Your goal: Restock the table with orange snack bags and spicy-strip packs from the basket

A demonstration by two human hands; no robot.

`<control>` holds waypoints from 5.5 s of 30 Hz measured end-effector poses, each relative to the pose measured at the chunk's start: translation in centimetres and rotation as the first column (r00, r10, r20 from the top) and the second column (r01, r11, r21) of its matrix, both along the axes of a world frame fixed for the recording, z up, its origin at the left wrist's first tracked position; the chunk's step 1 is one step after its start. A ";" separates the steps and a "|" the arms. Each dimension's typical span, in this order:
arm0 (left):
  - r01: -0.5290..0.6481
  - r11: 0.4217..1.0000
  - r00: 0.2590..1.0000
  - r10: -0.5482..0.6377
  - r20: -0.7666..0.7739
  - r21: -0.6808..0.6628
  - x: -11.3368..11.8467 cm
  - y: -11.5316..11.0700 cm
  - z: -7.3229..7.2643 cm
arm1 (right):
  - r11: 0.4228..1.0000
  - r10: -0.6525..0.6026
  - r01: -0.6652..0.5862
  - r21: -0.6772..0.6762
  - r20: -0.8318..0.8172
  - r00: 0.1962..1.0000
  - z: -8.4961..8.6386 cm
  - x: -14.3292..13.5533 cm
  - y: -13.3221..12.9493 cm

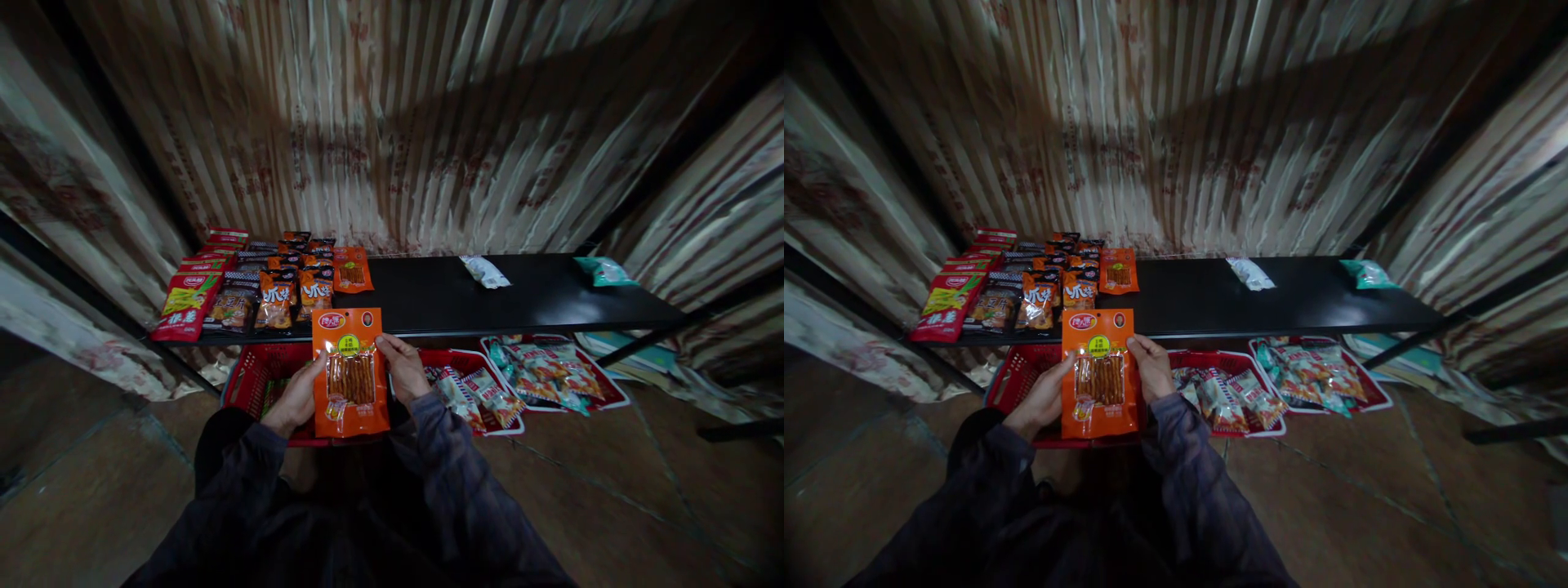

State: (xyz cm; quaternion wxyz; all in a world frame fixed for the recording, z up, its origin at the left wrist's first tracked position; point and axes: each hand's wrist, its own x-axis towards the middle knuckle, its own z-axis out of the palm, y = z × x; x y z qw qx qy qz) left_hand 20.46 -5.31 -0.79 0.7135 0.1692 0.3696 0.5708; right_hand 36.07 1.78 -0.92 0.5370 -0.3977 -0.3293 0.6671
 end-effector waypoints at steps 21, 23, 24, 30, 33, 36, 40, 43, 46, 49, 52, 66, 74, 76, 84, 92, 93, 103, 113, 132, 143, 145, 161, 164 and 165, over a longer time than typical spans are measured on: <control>-0.035 0.999 0.999 0.035 0.007 0.040 -0.3 0.3 -0.6 | 0.997 -0.074 0.073 -0.013 -0.029 0.997 -0.2 0.3 0.8; -0.040 0.999 0.999 0.040 0.002 0.037 -0.3 0.4 -0.7 | 0.999 -0.042 0.041 -0.018 -0.023 0.999 -0.2 0.4 0.7; -0.041 0.998 0.999 0.041 0.001 0.037 -0.3 0.5 -0.7 | 1.000 -0.025 0.024 -0.019 -0.020 0.999 -0.2 0.5 0.6; -0.054 0.997 0.999 0.054 -0.002 0.062 -0.5 1.3 0.1 | 0.995 0.099 -0.099 -0.005 -0.001 0.995 0.1 0.9 -0.6; -0.061 0.994 0.998 0.061 0.000 0.086 -0.8 1.8 0.4 | 0.988 0.155 -0.155 0.005 0.000 0.988 0.2 1.1 -1.2; -0.074 0.994 0.997 0.074 -0.005 0.082 -1.2 2.3 0.5 | 0.980 0.198 -0.198 0.012 0.005 0.980 0.2 1.5 -1.8; -0.094 0.994 0.995 0.095 -0.014 0.063 -1.5 2.9 0.7 | 0.949 0.313 -0.313 0.038 0.007 0.950 0.0 2.0 -2.8; -0.101 0.993 0.995 0.102 -0.017 0.068 -1.5 3.2 1.0 | 0.933 0.358 -0.358 0.046 0.021 0.934 -0.4 2.0 -3.3; -0.076 0.994 0.997 0.077 -0.014 0.077 -1.4 3.2 1.3 | 0.936 0.349 -0.349 0.045 0.023 0.937 -0.9 1.9 -3.4; -0.067 0.991 0.997 0.069 -0.016 0.120 -1.3 3.0 1.3 | 0.952 0.304 -0.304 0.042 -0.002 0.953 -1.1 1.8 -3.3; -0.060 0.986 0.997 0.065 -0.029 0.156 -1.2 2.6 1.1 | 0.966 0.258 -0.258 0.032 -0.024 0.966 -1.0 1.8 -3.2; 0.066 0.974 0.979 -0.021 -0.204 0.217 0.1 1.7 0.3 | 0.979 0.197 -0.194 0.055 -0.039 0.980 -0.6 2.4 -2.8; 0.078 0.976 0.971 -0.027 -0.239 0.204 0.4 1.9 -0.1 | 0.978 0.207 -0.205 0.046 -0.051 0.977 -1.1 2.9 -2.9; 0.085 0.975 0.970 -0.034 -0.240 0.206 0.5 2.0 -0.2 | 0.979 0.202 -0.200 0.042 -0.061 0.977 -1.2 3.0 -2.9; 0.107 0.974 0.967 -0.056 -0.248 0.197 0.8 2.3 -0.3 | 0.979 0.203 -0.200 0.039 -0.073 0.976 -2.1 3.5 -2.6; 0.092 0.987 0.977 -0.065 -0.203 0.131 2.6 2.7 -1.6 | 0.980 0.199 -0.200 -0.006 -0.053 0.979 -4.0 5.2 -2.6; 0.101 0.987 0.977 -0.075 -0.201 0.127 2.9 2.8 -1.8 | 0.981 0.192 -0.193 -0.014 -0.046 0.980 -4.3 5.4 -2.5; 0.008 0.998 0.976 0.007 -0.218 0.067 4.8 4.6 -3.4 | 0.990 0.135 -0.135 -0.036 0.002 0.991 -5.4 6.7 -1.2; -0.087 0.990 0.964 0.112 -0.241 0.109 4.2 7.2 -3.1 | 0.990 0.124 -0.124 -0.061 -0.004 0.992 -5.0 5.2 1.5; -0.229 0.950 0.886 0.293 -0.359 0.212 4.7 14.3 -4.0 | 0.998 0.051 -0.049 -0.043 0.057 0.997 -3.0 3.9 8.5; -0.359 0.904 0.763 0.427 -0.486 0.232 3.3 18.5 -3.0 | 1.000 0.029 -0.028 -0.013 0.088 0.996 -3.0 1.7 13.7; -0.368 0.890 0.735 0.455 -0.503 0.269 3.0 19.0 -3.5 | 1.000 0.030 -0.029 -0.009 0.092 0.995 -3.2 1.3 14.4; -0.209 0.816 0.365 0.577 -0.731 0.539 3.1 22.0 -3.9 | 1.000 -0.003 0.001 0.015 0.174 0.985 -3.0 0.5 19.5; -0.178 0.795 0.349 0.601 -0.719 0.579 3.1 22.2 -4.2 | 1.000 0.020 -0.023 0.013 0.160 0.987 -2.9 -0.3 20.4; -0.166 0.786 0.343 0.613 -0.712 0.596 3.1 22.3 -4.4 | 1.000 0.025 -0.027 0.014 0.164 0.986 -2.9 -0.6 20.7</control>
